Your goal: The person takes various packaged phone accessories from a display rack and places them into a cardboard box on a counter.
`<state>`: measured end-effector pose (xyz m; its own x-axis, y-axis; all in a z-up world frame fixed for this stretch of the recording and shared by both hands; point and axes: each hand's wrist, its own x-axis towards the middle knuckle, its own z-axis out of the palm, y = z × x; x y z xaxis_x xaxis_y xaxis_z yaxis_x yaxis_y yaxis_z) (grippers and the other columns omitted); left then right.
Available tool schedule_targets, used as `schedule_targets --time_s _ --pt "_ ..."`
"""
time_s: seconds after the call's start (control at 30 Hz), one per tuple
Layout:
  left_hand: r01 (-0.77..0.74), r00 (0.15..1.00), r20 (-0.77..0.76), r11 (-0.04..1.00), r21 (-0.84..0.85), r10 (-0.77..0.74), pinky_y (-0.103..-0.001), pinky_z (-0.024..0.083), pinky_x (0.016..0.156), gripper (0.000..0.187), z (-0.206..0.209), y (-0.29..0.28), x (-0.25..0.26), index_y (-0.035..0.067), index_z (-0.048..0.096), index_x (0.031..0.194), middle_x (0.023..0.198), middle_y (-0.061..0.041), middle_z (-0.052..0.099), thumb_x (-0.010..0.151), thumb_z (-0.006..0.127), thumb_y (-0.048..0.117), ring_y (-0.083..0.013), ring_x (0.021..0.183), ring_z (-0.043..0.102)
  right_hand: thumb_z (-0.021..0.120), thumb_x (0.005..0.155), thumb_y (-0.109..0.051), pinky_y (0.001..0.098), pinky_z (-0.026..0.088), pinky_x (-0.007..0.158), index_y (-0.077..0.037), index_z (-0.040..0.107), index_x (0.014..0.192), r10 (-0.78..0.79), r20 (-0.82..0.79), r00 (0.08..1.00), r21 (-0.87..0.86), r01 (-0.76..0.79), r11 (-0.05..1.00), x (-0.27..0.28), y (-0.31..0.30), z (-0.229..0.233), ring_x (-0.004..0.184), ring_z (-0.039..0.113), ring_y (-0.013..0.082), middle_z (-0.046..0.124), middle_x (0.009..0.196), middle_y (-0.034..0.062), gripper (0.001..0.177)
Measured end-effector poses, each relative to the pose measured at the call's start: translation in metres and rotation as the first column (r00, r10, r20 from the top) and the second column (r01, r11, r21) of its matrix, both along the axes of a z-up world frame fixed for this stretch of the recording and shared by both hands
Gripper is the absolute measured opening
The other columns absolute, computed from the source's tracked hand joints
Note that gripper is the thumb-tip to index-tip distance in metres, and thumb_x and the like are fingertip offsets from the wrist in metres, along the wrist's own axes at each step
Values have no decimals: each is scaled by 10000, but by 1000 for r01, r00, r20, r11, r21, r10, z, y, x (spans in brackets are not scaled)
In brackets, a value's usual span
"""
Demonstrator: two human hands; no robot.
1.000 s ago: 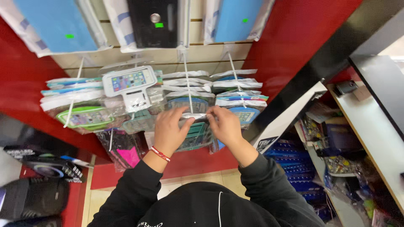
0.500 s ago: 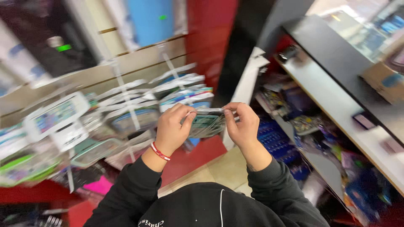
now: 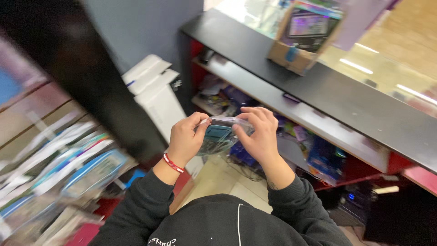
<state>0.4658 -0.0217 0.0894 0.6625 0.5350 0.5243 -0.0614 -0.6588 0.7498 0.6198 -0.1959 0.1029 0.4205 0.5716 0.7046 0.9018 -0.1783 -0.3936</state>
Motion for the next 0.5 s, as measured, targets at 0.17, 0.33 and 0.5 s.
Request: schedule_targets --time_s 0.17,0.33,0.5 --pt "107 994 10 994 27 -107 -418 578 762 75 -8 -33 97 235 719 938 814 -1 773 989 670 211 -333 819 734 846 807 -320 415 420 1007 -188 765 994 -90 -39 995 -146 84 986 77 -49 -17 1145 687 235 790 1030 -22 243" --pt "187 982 8 981 48 -187 -427 575 764 69 -4 -56 173 249 712 938 820 16 776 988 667 233 -334 827 731 805 855 -241 466 518 895 -138 768 1038 -73 -84 994 -187 57 981 132 -77 -14 992 743 315 811 998 44 214" --pt "175 966 156 965 195 -206 -360 537 834 72 -3 -61 238 270 730 976 880 69 764 1008 668 289 -238 855 724 785 840 -179 425 564 852 -218 776 1068 -181 -12 983 -193 175 965 180 -85 -2 948 754 263 804 990 -16 231"
